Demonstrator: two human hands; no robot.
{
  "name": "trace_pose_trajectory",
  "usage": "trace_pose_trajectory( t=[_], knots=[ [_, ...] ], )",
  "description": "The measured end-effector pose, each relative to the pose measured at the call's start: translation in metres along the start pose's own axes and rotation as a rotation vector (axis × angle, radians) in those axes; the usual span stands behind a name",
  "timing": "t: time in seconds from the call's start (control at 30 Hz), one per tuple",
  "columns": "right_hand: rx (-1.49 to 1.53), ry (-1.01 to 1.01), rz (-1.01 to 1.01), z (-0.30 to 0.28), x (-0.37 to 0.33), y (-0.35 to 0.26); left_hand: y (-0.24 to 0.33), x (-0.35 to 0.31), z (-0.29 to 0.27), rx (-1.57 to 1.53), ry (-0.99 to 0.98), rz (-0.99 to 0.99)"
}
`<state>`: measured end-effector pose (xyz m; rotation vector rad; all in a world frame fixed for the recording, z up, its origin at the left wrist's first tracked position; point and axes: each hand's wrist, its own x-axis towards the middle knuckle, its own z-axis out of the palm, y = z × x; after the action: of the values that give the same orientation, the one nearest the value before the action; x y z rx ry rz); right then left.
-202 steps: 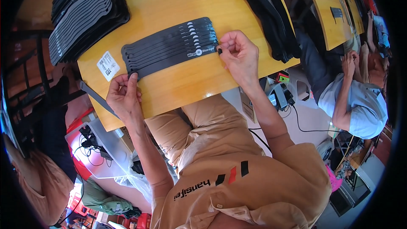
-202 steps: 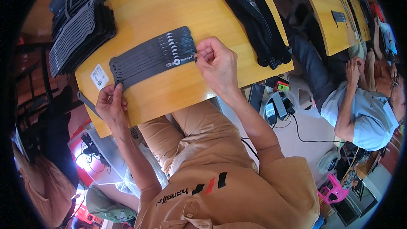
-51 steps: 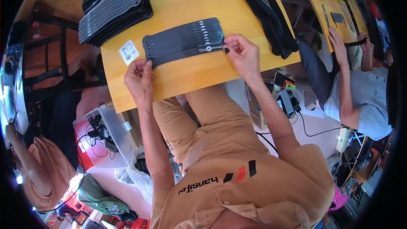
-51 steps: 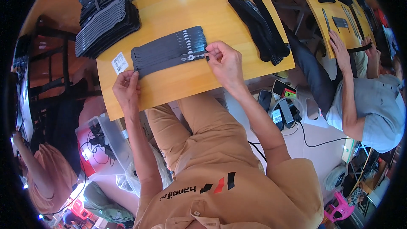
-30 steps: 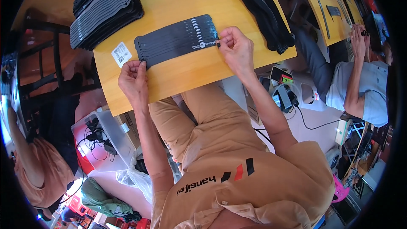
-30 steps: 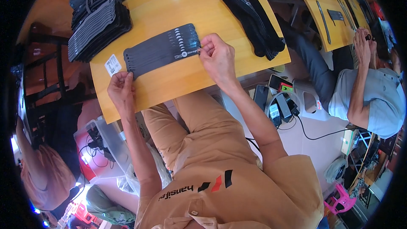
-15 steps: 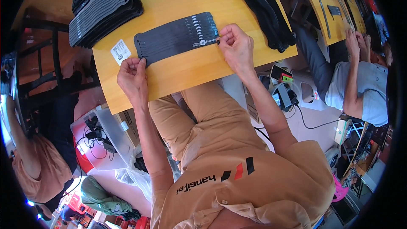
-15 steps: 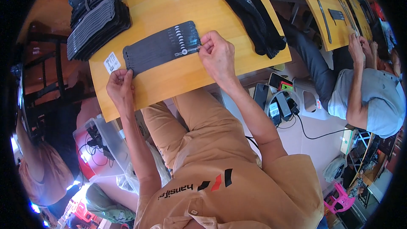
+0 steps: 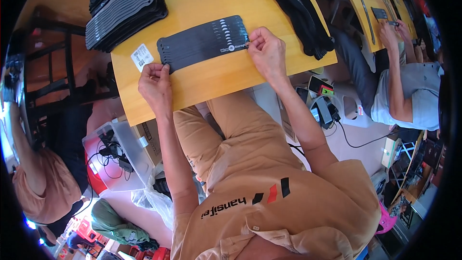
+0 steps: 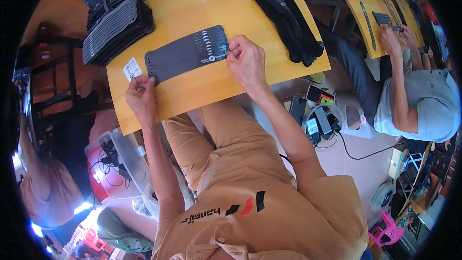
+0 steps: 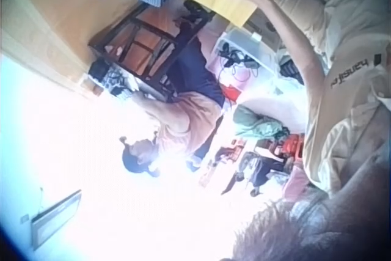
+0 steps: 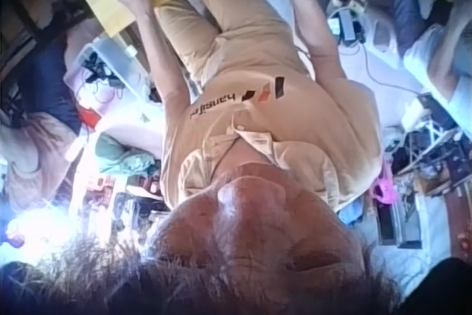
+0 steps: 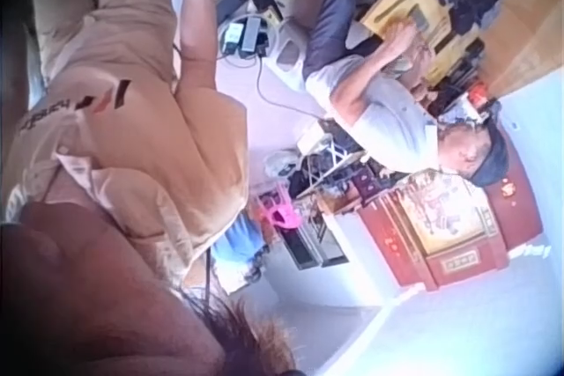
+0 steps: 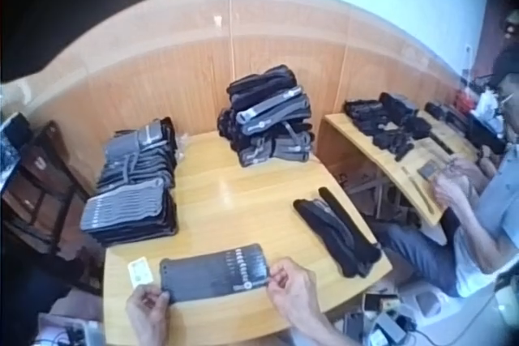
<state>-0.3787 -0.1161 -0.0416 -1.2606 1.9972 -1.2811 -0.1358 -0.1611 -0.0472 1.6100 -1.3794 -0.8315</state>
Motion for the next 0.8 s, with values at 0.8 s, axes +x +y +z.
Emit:
trace_pose_trajectory(
  t=[0.8],
  knots=[
    [-0.682,-0.203,-0.672,0.060,0.015,-0.012,0.009,0.012,0.059,0.735,-0.100,0.647]
  ],
)
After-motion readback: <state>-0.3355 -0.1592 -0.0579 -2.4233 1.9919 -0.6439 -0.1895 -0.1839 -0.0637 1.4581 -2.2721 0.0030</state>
